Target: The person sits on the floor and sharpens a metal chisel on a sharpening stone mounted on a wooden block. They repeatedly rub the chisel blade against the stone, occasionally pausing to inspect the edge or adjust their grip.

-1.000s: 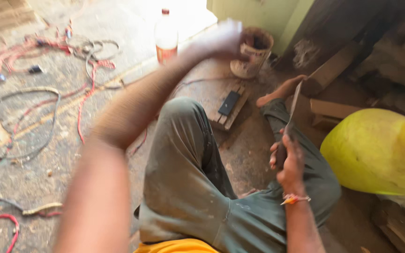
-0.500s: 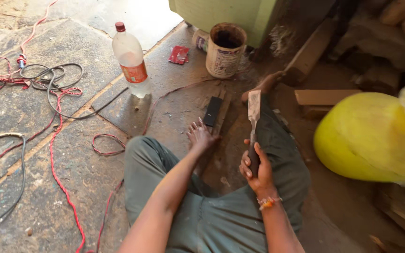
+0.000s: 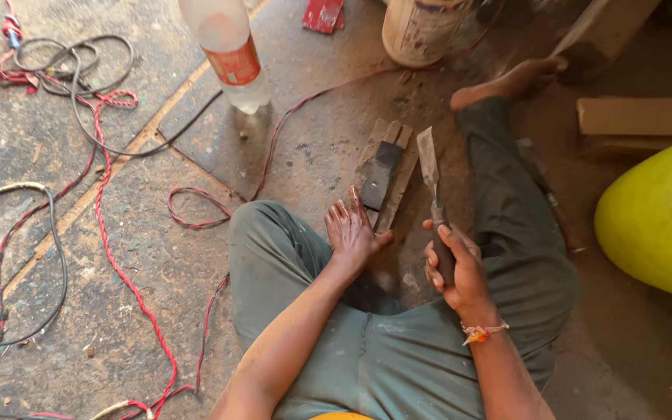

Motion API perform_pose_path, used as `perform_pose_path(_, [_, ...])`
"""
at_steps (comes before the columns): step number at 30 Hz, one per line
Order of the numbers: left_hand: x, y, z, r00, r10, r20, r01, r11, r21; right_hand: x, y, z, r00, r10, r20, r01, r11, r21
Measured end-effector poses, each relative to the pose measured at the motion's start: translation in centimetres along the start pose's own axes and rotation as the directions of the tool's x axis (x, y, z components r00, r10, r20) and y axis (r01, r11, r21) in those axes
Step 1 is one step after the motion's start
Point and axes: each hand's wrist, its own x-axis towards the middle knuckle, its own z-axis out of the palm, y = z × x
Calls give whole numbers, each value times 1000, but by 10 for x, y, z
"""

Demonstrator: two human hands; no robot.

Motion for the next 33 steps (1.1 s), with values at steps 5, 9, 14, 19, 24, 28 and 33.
perform_pose_path(5, [-4,-5,3,1000,2,-12,-3,1000,-20,1,3,-4,995,86,54,-91,992,86])
perform_pose_path(9, [-3,-5,11,996,24,-89,-30,997,-68,1,6,-11,977,133,165,-170,955,241])
perform_pose_path(14, [-3,-2,21,975,54,-215,-79,991,-112,0,8,-14,959,67,277,-162,928,336])
perform_pose_path(19, [3,1,19,985,18,-169,-40,991,-127,-3,4,-9,939,40,340,-171,915,365])
perform_pose_path(24, [7,-3,9,997,-45,-68,32,982,-187,-17,6,-1,999,-25,48,25,1000,7])
perform_pose_path(28, [3,-9,-8,996,-91,-22,86,982,-167,-25,15,10,941,-262,-215,69,768,-636])
perform_pose_path(33, [-21,-14,-39,895,161,-416,-298,909,-289,-22,25,28,821,-549,154,262,122,-957])
